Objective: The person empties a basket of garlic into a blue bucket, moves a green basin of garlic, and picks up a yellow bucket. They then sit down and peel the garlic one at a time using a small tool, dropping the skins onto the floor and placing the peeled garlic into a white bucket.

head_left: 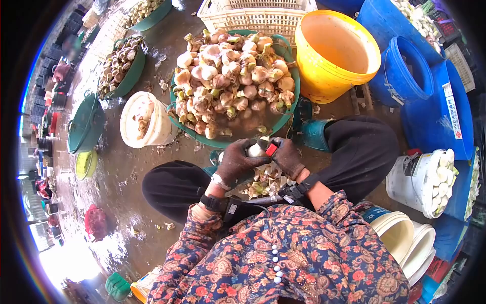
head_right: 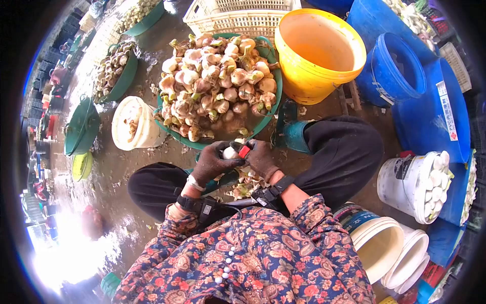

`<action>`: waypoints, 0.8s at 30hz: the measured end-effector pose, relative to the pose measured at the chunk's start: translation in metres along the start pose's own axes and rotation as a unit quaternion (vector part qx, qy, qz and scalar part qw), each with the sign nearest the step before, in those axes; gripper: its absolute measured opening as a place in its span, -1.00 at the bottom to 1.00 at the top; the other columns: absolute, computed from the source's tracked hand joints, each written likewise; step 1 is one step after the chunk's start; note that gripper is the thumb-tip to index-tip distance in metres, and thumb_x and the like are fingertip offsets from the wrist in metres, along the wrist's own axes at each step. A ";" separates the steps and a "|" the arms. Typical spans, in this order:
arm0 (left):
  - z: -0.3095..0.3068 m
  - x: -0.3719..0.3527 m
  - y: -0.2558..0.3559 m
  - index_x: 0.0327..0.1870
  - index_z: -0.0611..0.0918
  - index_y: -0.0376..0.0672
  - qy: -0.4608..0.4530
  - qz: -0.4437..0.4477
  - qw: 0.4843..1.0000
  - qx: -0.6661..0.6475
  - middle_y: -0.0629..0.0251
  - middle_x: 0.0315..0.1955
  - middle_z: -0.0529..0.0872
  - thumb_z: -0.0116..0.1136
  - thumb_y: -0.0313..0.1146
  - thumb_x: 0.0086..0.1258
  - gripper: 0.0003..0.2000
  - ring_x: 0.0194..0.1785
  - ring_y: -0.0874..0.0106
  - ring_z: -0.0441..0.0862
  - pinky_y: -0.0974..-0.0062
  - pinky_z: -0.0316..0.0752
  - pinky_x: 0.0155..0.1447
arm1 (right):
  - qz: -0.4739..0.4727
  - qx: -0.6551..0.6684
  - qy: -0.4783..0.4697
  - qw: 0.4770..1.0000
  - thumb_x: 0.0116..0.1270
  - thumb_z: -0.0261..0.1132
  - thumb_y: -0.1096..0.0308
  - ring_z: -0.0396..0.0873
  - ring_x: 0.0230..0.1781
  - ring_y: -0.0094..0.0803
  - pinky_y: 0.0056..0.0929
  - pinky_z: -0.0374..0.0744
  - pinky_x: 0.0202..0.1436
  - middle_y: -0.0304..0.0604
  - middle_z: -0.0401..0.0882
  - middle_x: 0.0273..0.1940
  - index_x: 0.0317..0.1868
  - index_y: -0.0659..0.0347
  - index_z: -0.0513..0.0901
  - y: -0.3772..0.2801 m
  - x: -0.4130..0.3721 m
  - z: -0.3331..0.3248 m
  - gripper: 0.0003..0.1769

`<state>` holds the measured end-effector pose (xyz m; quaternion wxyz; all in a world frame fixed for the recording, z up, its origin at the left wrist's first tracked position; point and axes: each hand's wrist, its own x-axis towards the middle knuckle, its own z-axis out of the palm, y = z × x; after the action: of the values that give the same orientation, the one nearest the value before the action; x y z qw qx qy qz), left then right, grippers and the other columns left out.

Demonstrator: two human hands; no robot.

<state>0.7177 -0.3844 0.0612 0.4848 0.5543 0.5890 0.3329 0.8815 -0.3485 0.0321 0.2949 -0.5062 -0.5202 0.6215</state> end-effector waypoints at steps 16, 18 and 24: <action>0.019 0.003 -0.009 0.09 0.46 -0.35 0.014 -0.034 0.971 -0.236 0.23 -0.08 0.60 0.46 -0.34 -0.03 -0.38 -0.07 0.50 0.55 0.54 0.47 0.04 | 0.242 0.314 -0.127 0.909 0.33 0.06 -0.16 0.49 -0.49 -0.61 -0.65 0.39 -0.56 -0.32 0.57 -0.41 -0.12 0.12 0.60 -0.019 -0.008 -0.005 -0.50; 0.023 0.005 -0.022 0.15 0.43 -0.29 0.065 0.055 0.995 -0.047 0.21 -0.03 0.56 0.44 -0.40 -0.02 -0.36 0.01 0.46 0.51 0.50 0.45 0.09 | 0.218 0.305 -0.109 0.920 0.31 0.00 -0.24 0.45 -0.59 -0.62 -0.64 0.34 -0.62 -0.35 0.54 -0.49 -0.16 0.07 0.59 -0.022 -0.009 -0.006 -0.45; 0.000 -0.001 0.012 0.20 0.42 -0.23 -0.062 0.035 0.997 -0.039 0.30 -0.05 0.58 0.43 -0.46 0.00 -0.34 -0.05 0.55 0.51 0.56 0.45 0.04 | 0.238 0.088 -0.139 0.957 0.29 0.00 -0.29 0.39 -0.69 -0.58 -0.55 0.33 -0.66 -0.30 0.49 -0.56 -0.20 0.12 0.60 0.014 0.014 -0.012 -0.39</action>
<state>0.7218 -0.3836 0.0720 0.5298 0.5747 0.5246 0.3374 0.8908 -0.3359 0.0154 0.1069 -0.4958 -0.3641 0.7811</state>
